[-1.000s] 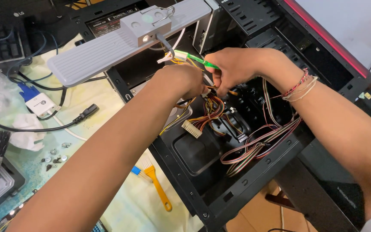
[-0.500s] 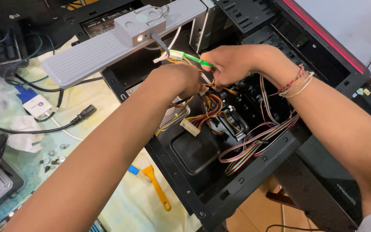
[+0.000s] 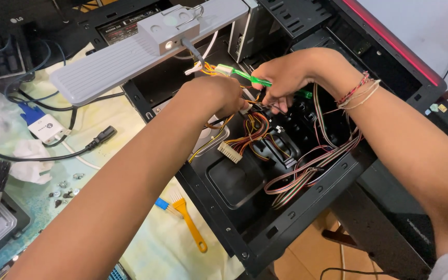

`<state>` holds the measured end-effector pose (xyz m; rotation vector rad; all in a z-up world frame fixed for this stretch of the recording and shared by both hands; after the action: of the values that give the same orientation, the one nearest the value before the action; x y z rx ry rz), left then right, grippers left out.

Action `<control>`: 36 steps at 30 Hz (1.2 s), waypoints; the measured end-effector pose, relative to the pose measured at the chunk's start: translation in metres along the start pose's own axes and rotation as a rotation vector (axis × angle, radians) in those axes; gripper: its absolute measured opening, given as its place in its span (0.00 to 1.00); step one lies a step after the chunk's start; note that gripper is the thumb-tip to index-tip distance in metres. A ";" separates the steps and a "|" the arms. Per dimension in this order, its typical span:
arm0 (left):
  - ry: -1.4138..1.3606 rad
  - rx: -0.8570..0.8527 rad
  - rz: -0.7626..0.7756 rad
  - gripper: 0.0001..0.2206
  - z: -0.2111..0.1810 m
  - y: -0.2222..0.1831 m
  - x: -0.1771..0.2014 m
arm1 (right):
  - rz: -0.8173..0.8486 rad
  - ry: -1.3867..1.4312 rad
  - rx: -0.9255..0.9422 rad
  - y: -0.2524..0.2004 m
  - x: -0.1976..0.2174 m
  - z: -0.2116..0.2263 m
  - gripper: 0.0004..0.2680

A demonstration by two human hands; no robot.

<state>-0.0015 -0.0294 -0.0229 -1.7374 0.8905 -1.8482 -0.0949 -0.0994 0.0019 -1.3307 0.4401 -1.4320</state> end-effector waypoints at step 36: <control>0.044 -0.024 0.008 0.43 -0.003 -0.005 0.002 | 0.001 -0.036 -0.049 -0.035 -0.011 0.021 0.06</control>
<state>-0.0041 -0.0265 -0.0179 -1.7113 0.9385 -1.8848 -0.0941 -0.0691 0.0321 -1.3930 0.4548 -1.4027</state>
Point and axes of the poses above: each hand's wrist, its own y-axis towards the middle knuckle, its own x-axis out of the back of the hand, z = x × y, the point moved 5 cm from there along y, towards the middle knuckle, and after that the axes turned 5 degrees about -x, right-handed, at the moved point
